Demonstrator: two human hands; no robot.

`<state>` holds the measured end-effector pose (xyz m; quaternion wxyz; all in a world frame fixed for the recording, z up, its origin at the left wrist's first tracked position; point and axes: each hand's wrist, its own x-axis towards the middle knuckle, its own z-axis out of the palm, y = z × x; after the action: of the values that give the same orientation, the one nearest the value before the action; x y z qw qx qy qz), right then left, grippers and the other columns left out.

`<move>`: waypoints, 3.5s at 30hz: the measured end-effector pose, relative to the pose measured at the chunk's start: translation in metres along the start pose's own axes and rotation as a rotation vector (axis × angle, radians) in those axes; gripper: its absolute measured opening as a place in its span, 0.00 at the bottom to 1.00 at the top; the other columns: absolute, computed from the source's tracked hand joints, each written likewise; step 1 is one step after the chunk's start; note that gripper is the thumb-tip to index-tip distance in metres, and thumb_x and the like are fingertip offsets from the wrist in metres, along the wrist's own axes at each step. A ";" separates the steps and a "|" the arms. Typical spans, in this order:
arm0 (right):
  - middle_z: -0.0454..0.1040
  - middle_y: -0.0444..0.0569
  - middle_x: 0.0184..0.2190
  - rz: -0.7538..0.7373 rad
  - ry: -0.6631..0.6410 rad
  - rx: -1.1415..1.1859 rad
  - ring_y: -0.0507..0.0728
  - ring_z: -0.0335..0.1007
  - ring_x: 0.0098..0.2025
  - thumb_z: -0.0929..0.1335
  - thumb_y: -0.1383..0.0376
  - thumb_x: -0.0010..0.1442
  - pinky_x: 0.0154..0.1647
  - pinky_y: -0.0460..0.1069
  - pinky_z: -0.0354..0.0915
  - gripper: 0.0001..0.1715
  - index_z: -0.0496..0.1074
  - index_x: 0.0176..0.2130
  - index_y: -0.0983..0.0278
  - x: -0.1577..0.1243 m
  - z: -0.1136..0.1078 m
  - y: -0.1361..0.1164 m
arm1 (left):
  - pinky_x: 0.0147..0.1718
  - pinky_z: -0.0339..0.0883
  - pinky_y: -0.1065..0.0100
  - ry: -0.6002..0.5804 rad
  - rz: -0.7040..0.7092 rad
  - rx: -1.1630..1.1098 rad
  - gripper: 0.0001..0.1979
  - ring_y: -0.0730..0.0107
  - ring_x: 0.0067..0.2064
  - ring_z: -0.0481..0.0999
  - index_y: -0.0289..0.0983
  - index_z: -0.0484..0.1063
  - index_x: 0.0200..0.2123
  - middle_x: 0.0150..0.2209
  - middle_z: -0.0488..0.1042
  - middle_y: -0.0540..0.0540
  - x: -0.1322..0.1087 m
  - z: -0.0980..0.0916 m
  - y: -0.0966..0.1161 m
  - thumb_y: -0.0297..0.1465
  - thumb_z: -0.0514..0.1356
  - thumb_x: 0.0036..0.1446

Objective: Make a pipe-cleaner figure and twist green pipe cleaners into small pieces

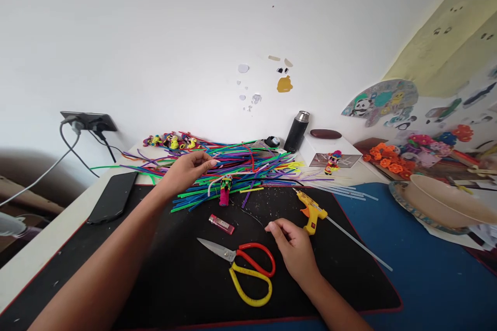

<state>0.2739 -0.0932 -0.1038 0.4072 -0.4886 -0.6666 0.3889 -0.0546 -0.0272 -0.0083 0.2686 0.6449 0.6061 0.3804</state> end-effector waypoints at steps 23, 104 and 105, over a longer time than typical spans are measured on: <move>0.85 0.51 0.31 0.019 -0.038 0.004 0.61 0.82 0.33 0.66 0.47 0.71 0.30 0.49 0.71 0.24 0.82 0.35 0.59 -0.005 -0.007 -0.005 | 0.72 0.48 0.37 -0.347 0.343 0.524 0.57 0.34 0.76 0.52 0.44 0.50 0.78 0.76 0.58 0.33 -0.001 0.023 -0.028 0.53 0.73 0.53; 0.60 0.32 0.17 0.383 -0.350 0.913 0.44 0.45 0.14 0.79 0.44 0.54 0.19 0.46 0.34 0.30 0.71 0.40 0.64 0.082 0.059 -0.043 | 0.69 0.62 0.41 -0.136 0.619 0.503 0.51 0.45 0.71 0.62 0.50 0.40 0.79 0.71 0.61 0.37 -0.024 0.041 0.024 0.23 0.63 0.62; 0.60 0.32 0.17 0.384 -0.350 0.917 0.44 0.44 0.14 0.79 0.45 0.54 0.19 0.46 0.34 0.30 0.72 0.41 0.64 0.081 0.059 -0.042 | 0.69 0.63 0.41 -0.132 0.624 0.507 0.51 0.44 0.71 0.62 0.50 0.40 0.79 0.70 0.61 0.37 -0.024 0.042 0.025 0.23 0.63 0.62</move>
<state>0.1899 -0.0314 -0.0742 0.3829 -0.3014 -0.3845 0.7840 -0.0057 -0.0492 -0.0161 0.0112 0.8666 0.4373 0.2400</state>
